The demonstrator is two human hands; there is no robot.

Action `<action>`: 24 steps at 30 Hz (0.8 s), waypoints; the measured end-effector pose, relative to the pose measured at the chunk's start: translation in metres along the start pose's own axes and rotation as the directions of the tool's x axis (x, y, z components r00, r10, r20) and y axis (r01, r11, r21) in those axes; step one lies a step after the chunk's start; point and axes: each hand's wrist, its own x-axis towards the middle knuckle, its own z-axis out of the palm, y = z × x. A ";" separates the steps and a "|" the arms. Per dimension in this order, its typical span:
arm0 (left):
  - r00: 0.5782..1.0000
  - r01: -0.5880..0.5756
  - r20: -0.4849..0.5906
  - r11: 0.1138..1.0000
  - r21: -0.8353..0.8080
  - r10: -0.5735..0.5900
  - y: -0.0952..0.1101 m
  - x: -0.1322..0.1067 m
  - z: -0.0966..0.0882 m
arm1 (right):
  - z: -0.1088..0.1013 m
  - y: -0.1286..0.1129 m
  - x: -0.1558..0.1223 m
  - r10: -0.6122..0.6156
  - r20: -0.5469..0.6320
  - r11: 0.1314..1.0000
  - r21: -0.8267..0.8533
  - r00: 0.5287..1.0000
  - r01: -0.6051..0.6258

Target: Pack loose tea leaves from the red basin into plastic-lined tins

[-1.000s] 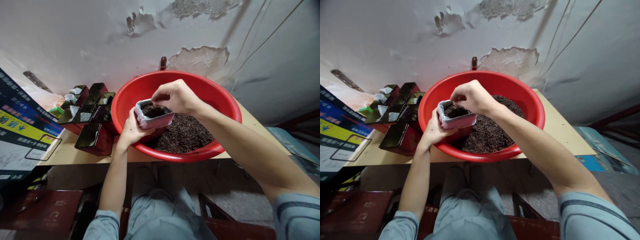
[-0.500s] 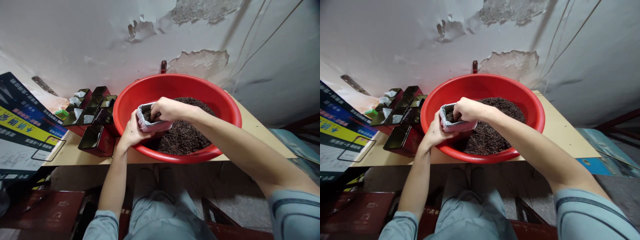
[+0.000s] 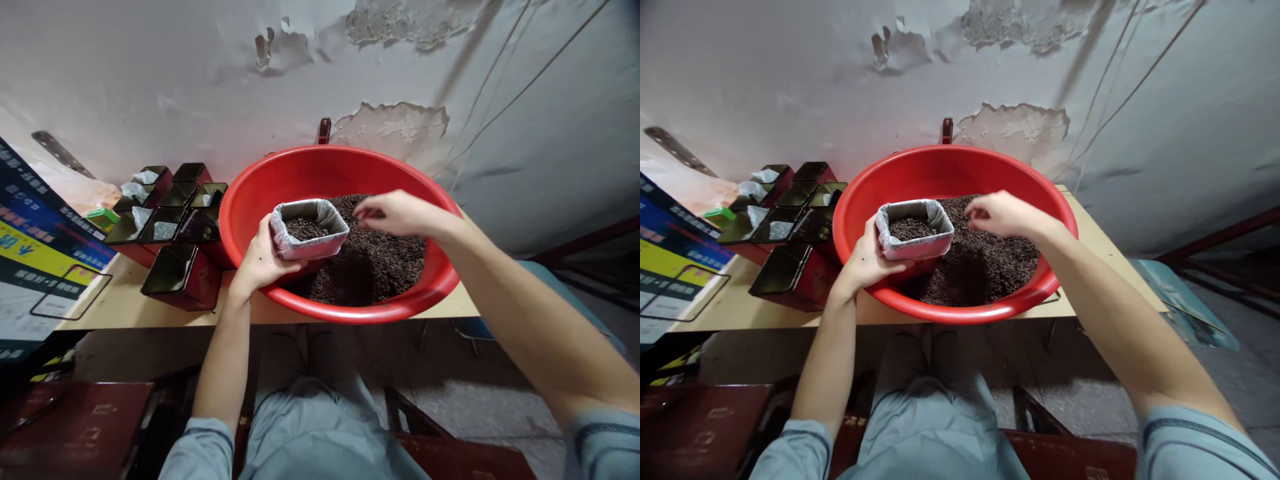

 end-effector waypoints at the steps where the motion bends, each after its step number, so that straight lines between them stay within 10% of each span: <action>1: 1.000 0.002 -0.001 1.000 -0.001 -0.002 0.000 0.000 0.000 | 0.012 0.006 -0.008 0.063 0.143 0.995 -0.081 0.988 -0.052; 4: 1.000 0.003 -0.011 1.000 0.015 -0.003 -0.001 0.001 0.000 | 0.050 0.005 -0.029 0.246 0.359 0.949 -0.280 0.900 -0.147; 8: 1.000 -0.007 -0.020 1.000 0.029 0.007 -0.002 0.000 0.000 | 0.077 -0.014 -0.044 0.234 0.348 0.913 -0.401 0.908 -0.082; 24: 1.000 -0.025 -0.015 0.999 0.037 0.026 -0.003 0.002 -0.001 | 0.065 0.009 -0.036 0.045 0.392 0.971 -0.235 0.919 0.052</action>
